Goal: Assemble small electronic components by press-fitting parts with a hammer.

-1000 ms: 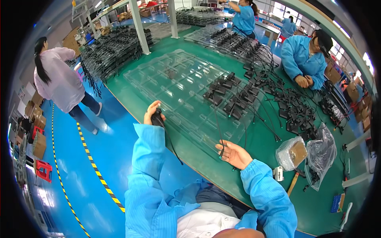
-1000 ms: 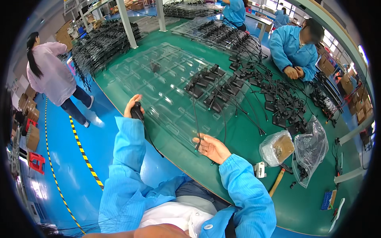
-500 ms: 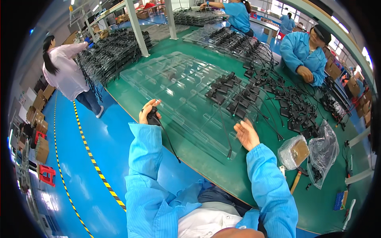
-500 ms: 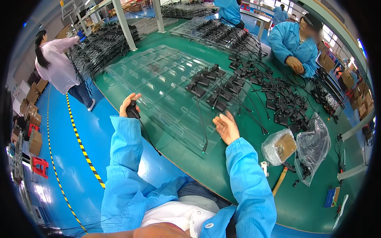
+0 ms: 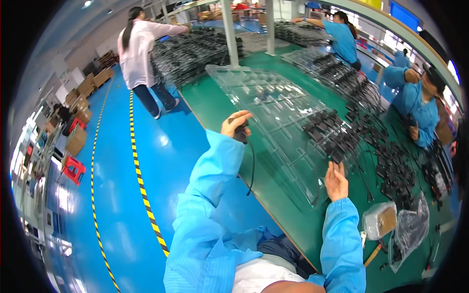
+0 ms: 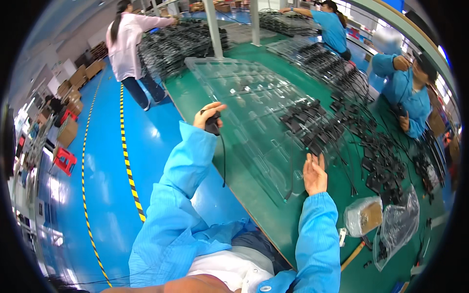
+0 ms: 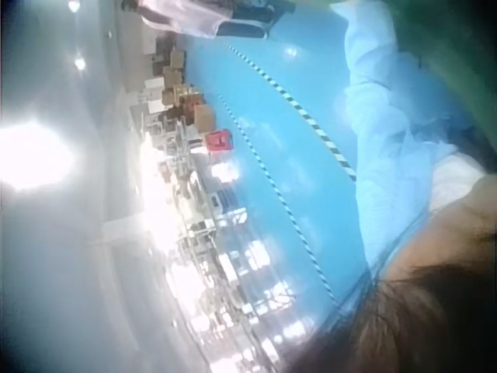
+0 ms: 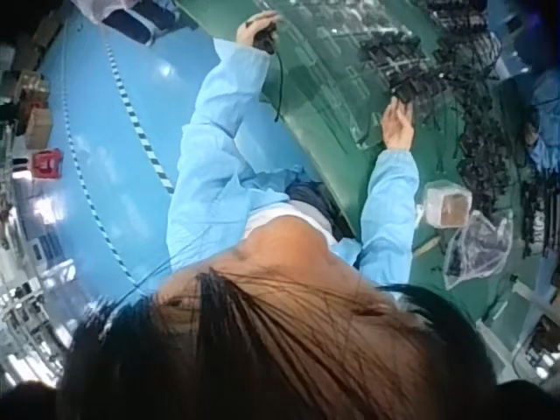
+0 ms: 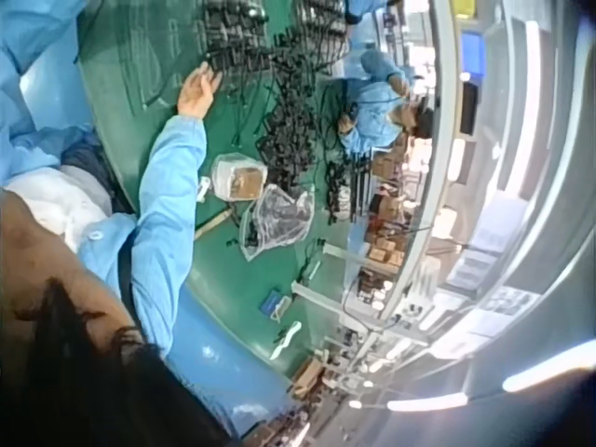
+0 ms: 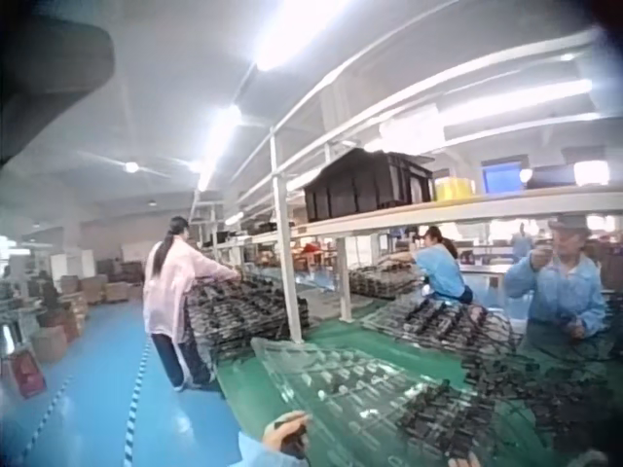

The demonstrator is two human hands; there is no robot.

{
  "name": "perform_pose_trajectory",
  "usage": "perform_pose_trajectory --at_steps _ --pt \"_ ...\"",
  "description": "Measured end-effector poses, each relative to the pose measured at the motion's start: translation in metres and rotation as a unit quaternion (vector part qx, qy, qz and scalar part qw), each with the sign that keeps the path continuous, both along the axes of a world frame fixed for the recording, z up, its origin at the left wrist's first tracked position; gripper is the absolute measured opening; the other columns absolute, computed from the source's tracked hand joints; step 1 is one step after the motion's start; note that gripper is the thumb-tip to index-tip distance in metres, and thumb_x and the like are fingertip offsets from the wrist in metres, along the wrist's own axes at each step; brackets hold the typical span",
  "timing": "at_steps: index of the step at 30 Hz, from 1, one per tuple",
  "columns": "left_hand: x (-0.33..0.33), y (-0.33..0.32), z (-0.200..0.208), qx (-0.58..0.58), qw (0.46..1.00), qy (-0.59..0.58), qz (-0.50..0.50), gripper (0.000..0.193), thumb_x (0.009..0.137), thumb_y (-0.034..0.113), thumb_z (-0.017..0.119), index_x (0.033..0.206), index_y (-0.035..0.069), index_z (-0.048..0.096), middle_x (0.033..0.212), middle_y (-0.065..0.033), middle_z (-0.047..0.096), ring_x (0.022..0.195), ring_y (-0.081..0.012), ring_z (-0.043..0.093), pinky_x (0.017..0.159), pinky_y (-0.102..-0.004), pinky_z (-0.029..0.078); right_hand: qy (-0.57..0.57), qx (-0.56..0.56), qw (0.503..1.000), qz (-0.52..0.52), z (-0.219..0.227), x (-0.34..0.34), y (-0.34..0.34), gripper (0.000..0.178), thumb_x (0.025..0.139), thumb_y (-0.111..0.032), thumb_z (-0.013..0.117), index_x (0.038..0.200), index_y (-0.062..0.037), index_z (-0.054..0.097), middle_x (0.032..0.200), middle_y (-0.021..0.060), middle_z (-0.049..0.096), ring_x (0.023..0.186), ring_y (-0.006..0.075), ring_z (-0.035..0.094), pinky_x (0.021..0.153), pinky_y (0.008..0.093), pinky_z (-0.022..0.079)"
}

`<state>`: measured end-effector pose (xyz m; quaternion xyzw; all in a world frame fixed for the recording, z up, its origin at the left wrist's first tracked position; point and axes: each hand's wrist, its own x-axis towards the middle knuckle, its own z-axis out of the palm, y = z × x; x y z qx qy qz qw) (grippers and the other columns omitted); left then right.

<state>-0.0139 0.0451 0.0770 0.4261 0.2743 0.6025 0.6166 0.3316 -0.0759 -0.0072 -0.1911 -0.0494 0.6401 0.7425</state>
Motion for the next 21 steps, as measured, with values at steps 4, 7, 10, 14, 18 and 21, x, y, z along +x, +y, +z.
perform_pose_trajectory --at_steps 4,7,10,14,18,21 --pt "-0.013 -0.003 0.0 -0.004 1.0 -0.01 0.019 0.036 0.077 0.013 0.056 0.11 -0.001 0.05 0.105 -0.0122 0.057 0.054 -0.017 0.054 0.051 -0.0261 0.044 -0.001 0.013 1.0 -0.007 0.0 -0.004 -0.006 0.057 0.074 0.012 0.047 0.124 -0.0143 0.04 0.123 0.0071 0.044 0.117 0.0243 0.042 0.088 0.0326 0.042" --pt "-0.026 0.002 -0.01 0.002 1.0 -0.009 0.02 0.036 0.078 0.013 0.056 0.111 0.0 0.049 0.107 -0.0121 0.057 0.054 -0.017 0.054 0.051 -0.0261 0.045 0.01 0.015 1.0 -0.006 -0.006 -0.018 -0.01 0.056 0.074 0.011 0.047 0.123 -0.0158 0.041 0.124 0.0061 0.044 0.117 0.0242 0.042 0.089 0.0321 0.041" --pt "-0.031 0.007 -0.014 0.017 0.999 0.01 0.032 0.037 0.079 0.014 0.056 0.113 0.0 0.048 0.11 -0.0119 0.056 0.056 -0.0168 0.055 0.051 -0.0255 0.046 0.055 0.013 0.998 -0.01 -0.007 -0.028 -0.013 0.065 0.072 0.014 0.047 0.126 -0.0192 0.038 0.123 0.0063 0.044 0.113 0.0251 0.045 0.088 0.0332 0.043" --pt "-0.029 0.01 -0.015 0.039 0.998 0.016 0.049 0.041 0.078 0.015 0.052 0.116 -0.001 0.045 0.113 -0.0141 0.054 0.057 -0.0165 0.052 0.052 -0.0269 0.047 0.056 0.015 0.998 -0.027 -0.009 -0.034 -0.013 0.064 0.071 0.015 0.047 0.125 -0.0188 0.039 0.122 0.0062 0.045 0.112 0.0249 0.047 0.088 0.0331 0.043" --pt "-0.028 0.011 -0.014 0.055 0.997 -0.029 0.046 0.037 0.079 0.012 0.053 0.113 0.0 0.048 0.115 -0.0119 0.053 0.058 -0.0172 0.054 0.052 -0.026 0.046 0.05 0.016 0.998 -0.027 -0.009 -0.036 -0.016 0.06 0.073 0.013 0.046 0.123 -0.0184 0.043 0.127 0.0064 0.042 0.117 0.0235 0.042 0.092 0.0326 0.04" --pt "-0.032 0.007 -0.017 0.07 0.996 -0.026 0.041 0.037 0.079 0.012 0.053 0.113 0.0 0.048 0.116 -0.0121 0.052 0.058 -0.0173 0.054 0.053 -0.026 0.046 0.057 0.033 0.998 -0.017 -0.009 -0.037 -0.02 0.06 0.073 0.014 0.046 0.124 -0.0188 0.043 0.127 0.0062 0.042 0.117 0.0233 0.042 0.092 0.0323 0.041"
